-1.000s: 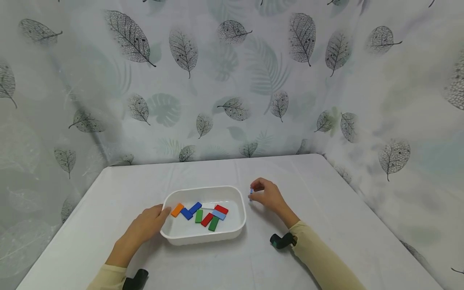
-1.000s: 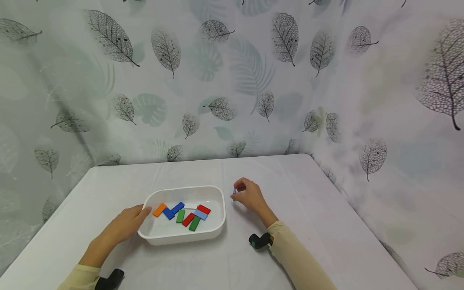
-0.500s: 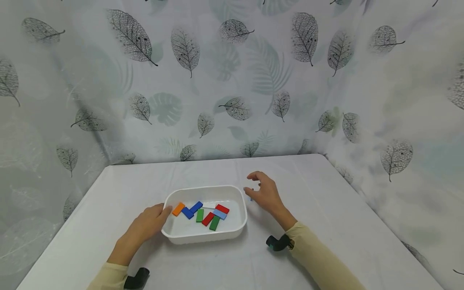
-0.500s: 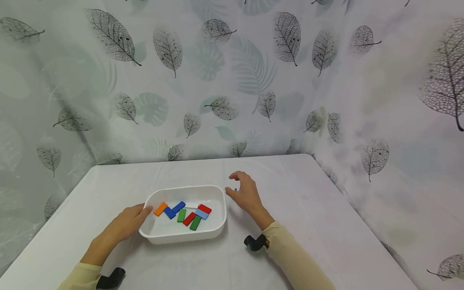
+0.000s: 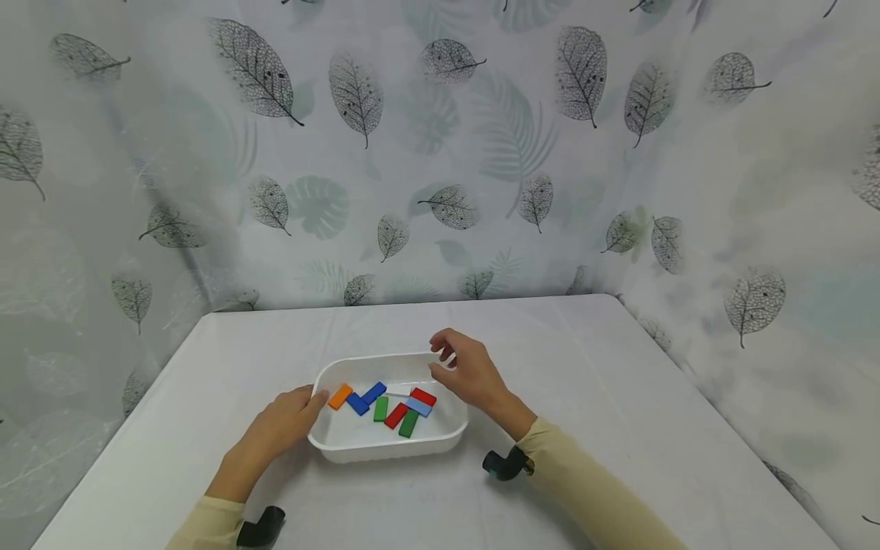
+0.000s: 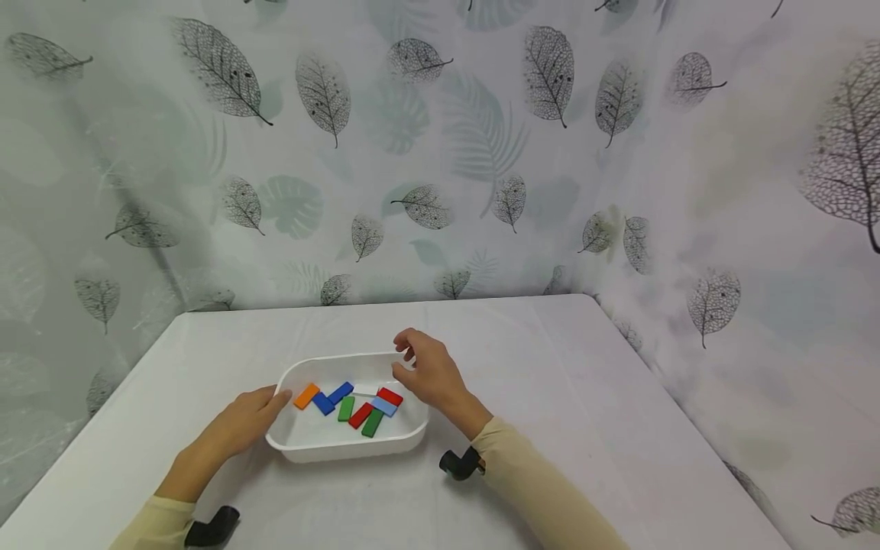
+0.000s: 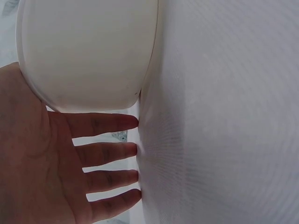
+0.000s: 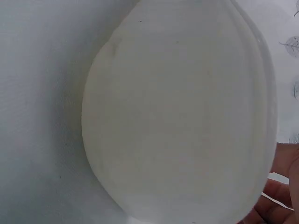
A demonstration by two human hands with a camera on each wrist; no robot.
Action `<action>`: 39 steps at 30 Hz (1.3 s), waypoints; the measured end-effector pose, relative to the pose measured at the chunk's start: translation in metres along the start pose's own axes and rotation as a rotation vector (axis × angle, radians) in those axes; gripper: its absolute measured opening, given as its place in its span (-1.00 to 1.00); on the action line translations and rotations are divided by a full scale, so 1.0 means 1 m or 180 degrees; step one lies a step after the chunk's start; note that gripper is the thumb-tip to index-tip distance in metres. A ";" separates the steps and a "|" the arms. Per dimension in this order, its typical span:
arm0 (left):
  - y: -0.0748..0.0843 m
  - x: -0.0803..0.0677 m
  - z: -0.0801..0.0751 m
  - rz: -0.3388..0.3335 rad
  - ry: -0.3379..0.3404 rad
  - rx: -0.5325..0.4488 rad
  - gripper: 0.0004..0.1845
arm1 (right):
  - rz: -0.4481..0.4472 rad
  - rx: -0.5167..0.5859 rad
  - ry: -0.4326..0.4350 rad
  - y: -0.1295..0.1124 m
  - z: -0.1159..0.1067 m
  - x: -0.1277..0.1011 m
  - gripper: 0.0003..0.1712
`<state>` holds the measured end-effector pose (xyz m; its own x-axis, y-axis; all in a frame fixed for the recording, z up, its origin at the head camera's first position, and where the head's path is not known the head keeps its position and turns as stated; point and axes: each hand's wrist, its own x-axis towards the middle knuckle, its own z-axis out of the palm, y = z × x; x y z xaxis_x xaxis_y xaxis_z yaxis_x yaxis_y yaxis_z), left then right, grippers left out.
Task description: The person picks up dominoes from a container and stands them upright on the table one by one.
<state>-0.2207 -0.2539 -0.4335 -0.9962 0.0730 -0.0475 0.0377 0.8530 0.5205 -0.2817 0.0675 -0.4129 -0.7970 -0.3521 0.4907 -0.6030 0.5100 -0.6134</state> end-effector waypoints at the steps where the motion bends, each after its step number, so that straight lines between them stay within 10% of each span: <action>1: 0.000 0.000 0.000 -0.0001 0.0000 0.0002 -0.35 | 0.0017 -0.0007 -0.0029 -0.001 0.002 0.000 -0.62; 24: -0.002 -0.001 0.001 0.0014 0.0016 0.0020 -0.36 | 0.0245 -0.0462 -0.1036 -0.004 0.031 0.008 -0.71; 39: 0.001 0.001 -0.002 0.0000 -0.0021 0.0008 -0.34 | 0.0036 -0.1363 -0.1163 -0.008 0.040 0.006 -0.72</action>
<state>-0.2215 -0.2541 -0.4314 -0.9957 0.0763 -0.0532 0.0378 0.8544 0.5182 -0.2834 0.0303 -0.4297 -0.8092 -0.5550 0.1927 -0.5875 0.7614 -0.2740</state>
